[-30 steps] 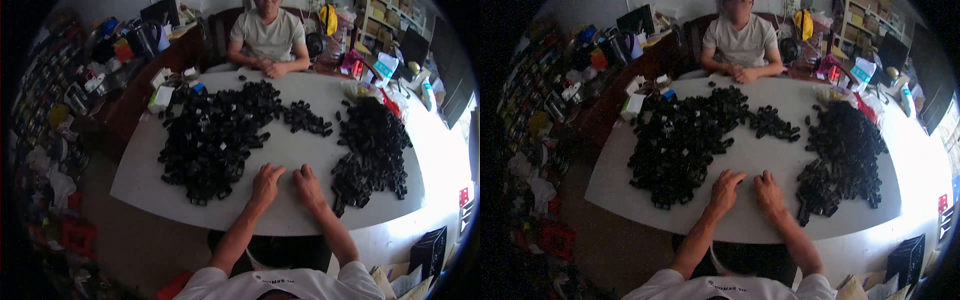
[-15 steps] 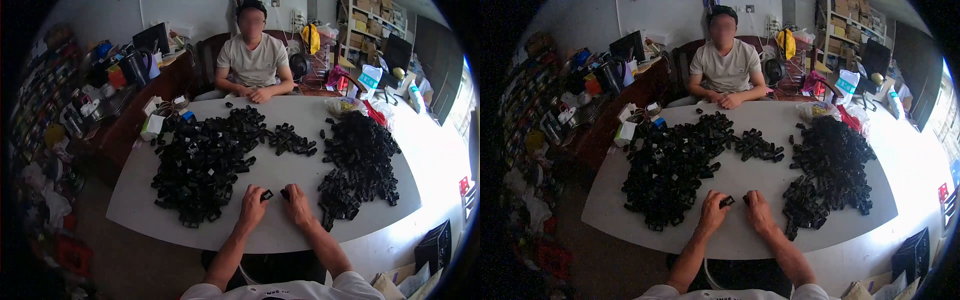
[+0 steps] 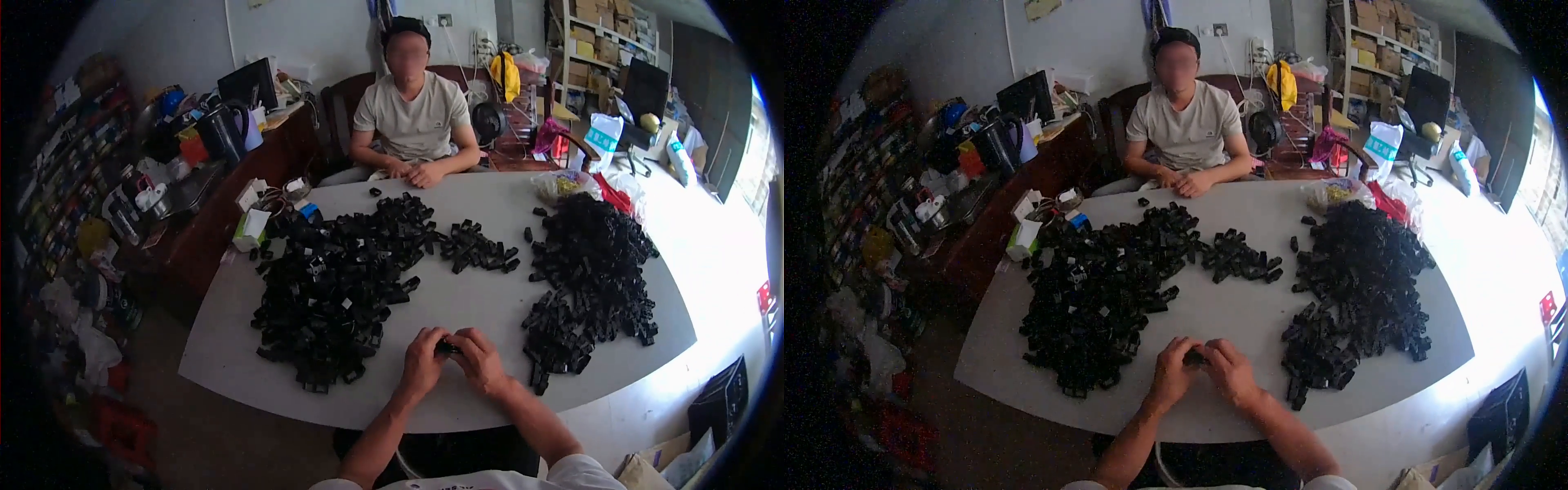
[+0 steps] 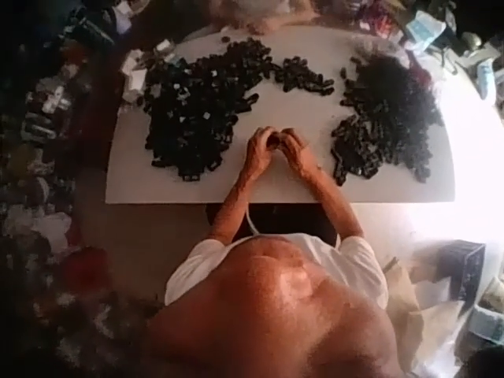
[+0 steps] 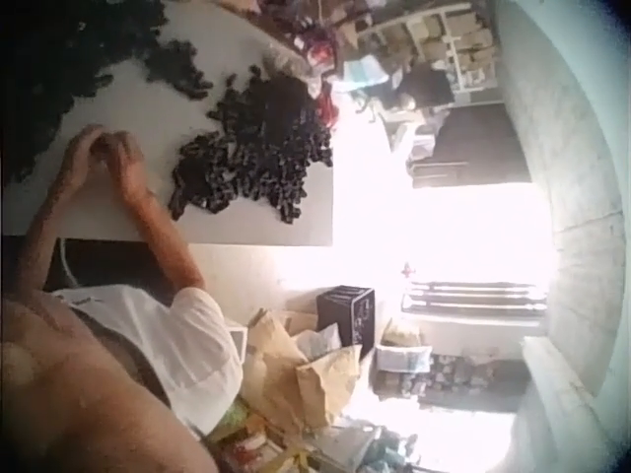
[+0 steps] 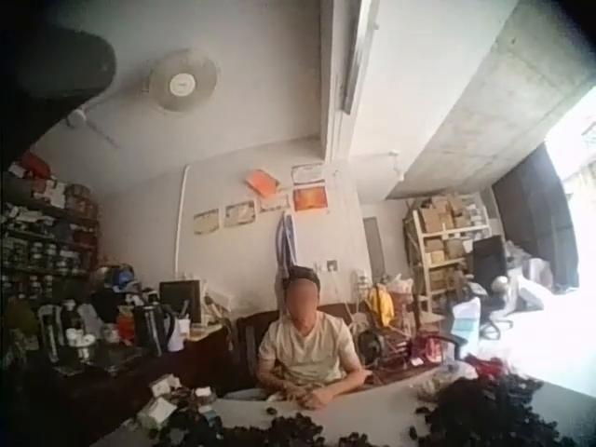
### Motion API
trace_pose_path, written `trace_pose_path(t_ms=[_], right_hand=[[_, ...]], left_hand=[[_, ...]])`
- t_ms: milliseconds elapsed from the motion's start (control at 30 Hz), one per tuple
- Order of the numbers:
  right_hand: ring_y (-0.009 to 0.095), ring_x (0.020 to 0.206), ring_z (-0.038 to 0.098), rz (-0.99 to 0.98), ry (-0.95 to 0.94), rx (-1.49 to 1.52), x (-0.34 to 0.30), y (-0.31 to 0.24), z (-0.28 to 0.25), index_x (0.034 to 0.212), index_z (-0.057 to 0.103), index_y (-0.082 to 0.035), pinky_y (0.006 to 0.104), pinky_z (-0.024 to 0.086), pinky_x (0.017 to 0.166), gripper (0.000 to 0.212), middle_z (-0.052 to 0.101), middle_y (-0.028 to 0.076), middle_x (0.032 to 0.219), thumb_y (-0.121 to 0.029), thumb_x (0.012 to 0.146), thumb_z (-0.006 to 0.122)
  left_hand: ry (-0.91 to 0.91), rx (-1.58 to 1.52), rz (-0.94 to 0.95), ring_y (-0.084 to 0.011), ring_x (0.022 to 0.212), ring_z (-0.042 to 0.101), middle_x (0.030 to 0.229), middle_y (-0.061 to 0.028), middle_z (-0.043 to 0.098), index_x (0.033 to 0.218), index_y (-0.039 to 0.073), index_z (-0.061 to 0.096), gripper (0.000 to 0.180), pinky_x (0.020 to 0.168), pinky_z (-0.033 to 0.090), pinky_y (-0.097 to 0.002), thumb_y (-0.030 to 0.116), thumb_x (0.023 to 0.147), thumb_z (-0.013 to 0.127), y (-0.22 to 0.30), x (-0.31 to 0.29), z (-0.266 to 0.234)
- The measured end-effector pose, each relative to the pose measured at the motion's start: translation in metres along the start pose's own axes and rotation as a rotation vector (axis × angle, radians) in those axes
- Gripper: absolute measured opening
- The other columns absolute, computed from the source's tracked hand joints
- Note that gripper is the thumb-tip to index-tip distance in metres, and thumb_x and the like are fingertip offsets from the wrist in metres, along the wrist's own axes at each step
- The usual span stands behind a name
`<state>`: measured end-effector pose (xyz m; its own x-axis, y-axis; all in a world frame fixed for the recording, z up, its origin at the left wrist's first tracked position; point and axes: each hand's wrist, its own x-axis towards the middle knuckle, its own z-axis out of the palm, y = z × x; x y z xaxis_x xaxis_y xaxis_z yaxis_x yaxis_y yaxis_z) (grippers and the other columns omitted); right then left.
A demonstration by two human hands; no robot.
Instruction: The person assembles small plastic components by hand, joining pieces together and placing them on the table.
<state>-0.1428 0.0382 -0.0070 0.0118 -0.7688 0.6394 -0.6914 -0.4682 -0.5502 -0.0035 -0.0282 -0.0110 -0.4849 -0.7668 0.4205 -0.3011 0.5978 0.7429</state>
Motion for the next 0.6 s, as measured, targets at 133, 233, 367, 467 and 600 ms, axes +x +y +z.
trace_pose_path(t_ms=[133, 233, 367, 467, 600], right_hand=[[0.031, 0.087, 0.058, 0.023, 0.005, -0.014, -0.004, -0.009, -0.005, 0.106, 0.06, -0.005, 0.0383, 0.051, 0.072, 0.035, 0.058, 0.012, 0.095, -0.002, 0.071, 0.068], [0.031, 0.085, 0.057, -0.009, 0.031, -0.049, -0.011, -0.011, -0.005, 0.106, 0.061, -0.005, 0.0388, 0.049, 0.072, 0.036, 0.058, 0.011, 0.094, -0.007, 0.071, 0.068], [0.031, 0.085, 0.056, 0.031, 0.007, -0.066, -0.016, -0.011, -0.005, 0.108, 0.061, -0.007, 0.0393, 0.048, 0.073, 0.037, 0.056, 0.011, 0.093, -0.009, 0.072, 0.067], [0.033, 0.084, 0.054, 0.044, -0.016, -0.042, -0.014, -0.001, -0.003, 0.11, 0.061, -0.007, 0.04, 0.047, 0.074, 0.037, 0.054, 0.012, 0.091, -0.007, 0.073, 0.064], [0.034, 0.082, 0.054, 0.137, -0.02, 0.034, 0.003, -0.002, -0.007, 0.104, 0.061, -0.004, 0.0405, 0.047, 0.072, 0.029, 0.054, 0.014, 0.089, -0.006, 0.075, 0.063]], left_hand=[[-0.07, -0.164, -0.045, -0.0317, 0.085, 0.062, 0.093, -0.0144, 0.062, 0.103, 0.003, 0.056, 0.036, 0.072, 0.05, -0.0372, -0.01, 0.07, 0.062, 0.013, -0.005, -0.003], [-0.173, -0.261, -0.21, -0.0251, 0.086, 0.065, 0.093, -0.0118, 0.065, 0.103, 0.002, 0.057, 0.035, 0.072, 0.052, -0.0341, -0.01, 0.071, 0.063, 0.013, -0.013, -0.005], [-0.234, -0.328, -0.247, -0.0143, 0.087, 0.063, 0.094, -0.0058, 0.066, 0.105, 0.002, 0.059, 0.032, 0.073, 0.053, -0.0304, -0.008, 0.075, 0.063, 0.007, -0.016, -0.005], [-0.259, -0.603, -0.347, -0.0091, 0.081, 0.06, 0.087, -0.0047, 0.065, 0.1, 0.002, 0.061, 0.028, 0.068, 0.051, -0.026, -0.009, 0.075, 0.061, -0.009, -0.012, 0.001], [-0.212, -0.627, -0.412, -0.0093, 0.078, 0.06, 0.087, -0.0037, 0.064, 0.102, 0.002, 0.059, 0.026, 0.063, 0.049, -0.0229, -0.009, 0.078, 0.056, 0.01, 0.006, -0.015]])
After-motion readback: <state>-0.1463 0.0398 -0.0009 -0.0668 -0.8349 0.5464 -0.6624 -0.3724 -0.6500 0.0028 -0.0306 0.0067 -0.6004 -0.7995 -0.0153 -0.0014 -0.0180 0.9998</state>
